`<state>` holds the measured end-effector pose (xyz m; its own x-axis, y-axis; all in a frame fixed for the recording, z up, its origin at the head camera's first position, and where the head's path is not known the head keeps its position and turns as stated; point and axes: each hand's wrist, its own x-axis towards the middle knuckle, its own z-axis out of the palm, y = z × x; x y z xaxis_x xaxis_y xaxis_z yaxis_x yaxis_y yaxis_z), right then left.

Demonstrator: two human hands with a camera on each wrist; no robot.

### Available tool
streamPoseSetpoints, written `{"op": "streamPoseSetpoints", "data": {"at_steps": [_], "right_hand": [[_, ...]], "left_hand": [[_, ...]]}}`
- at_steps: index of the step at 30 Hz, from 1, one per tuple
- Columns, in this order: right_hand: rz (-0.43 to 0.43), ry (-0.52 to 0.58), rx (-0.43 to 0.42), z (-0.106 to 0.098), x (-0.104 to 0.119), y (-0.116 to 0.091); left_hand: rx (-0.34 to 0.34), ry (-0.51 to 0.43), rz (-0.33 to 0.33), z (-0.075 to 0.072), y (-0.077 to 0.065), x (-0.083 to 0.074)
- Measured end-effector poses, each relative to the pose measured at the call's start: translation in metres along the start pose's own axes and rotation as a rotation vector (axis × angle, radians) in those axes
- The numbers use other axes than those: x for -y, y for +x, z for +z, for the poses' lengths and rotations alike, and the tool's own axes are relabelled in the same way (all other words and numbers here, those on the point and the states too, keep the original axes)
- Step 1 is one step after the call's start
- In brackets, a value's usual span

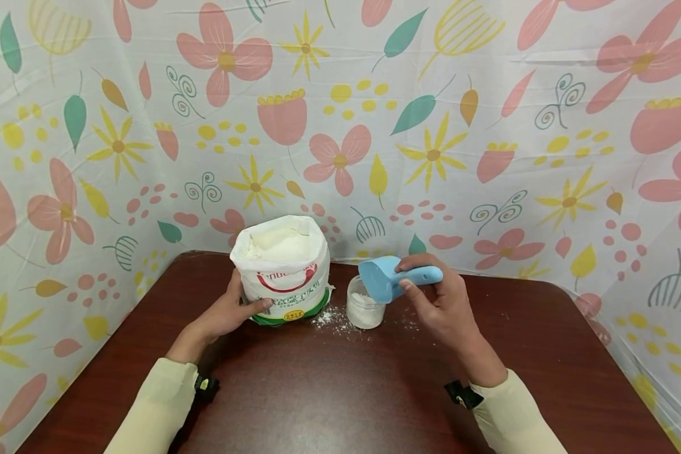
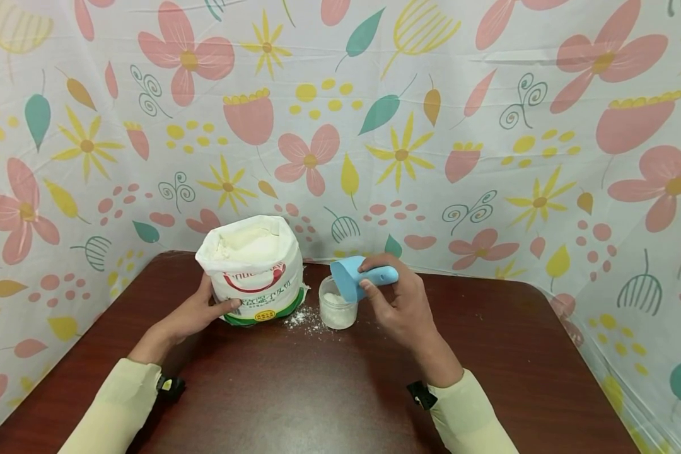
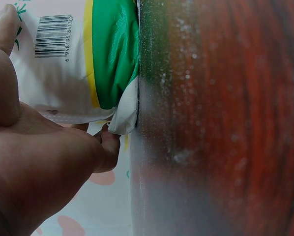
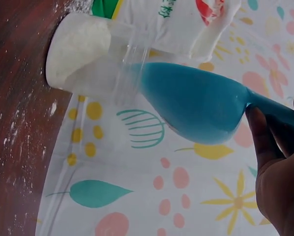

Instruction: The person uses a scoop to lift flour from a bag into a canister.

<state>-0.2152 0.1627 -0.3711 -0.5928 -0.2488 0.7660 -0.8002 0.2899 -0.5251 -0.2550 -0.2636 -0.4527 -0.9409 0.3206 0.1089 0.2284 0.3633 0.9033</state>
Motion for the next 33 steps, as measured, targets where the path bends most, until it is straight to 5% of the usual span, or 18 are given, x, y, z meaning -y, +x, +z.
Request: {"op": "streamPoseSetpoints", "data": {"at_steps": [13,33], "right_hand": [[-0.150,-0.029,0.063,-0.0006,0.0001,0.0028],[-0.144,-0.055,0.072,-0.0009,0.0006,0.0022]], "left_hand": [[0.000,-0.006,-0.005,-0.0004,0.0006,0.0016],[-0.001,-0.012,0.003,0.0001,0.0008,-0.0011]]}}
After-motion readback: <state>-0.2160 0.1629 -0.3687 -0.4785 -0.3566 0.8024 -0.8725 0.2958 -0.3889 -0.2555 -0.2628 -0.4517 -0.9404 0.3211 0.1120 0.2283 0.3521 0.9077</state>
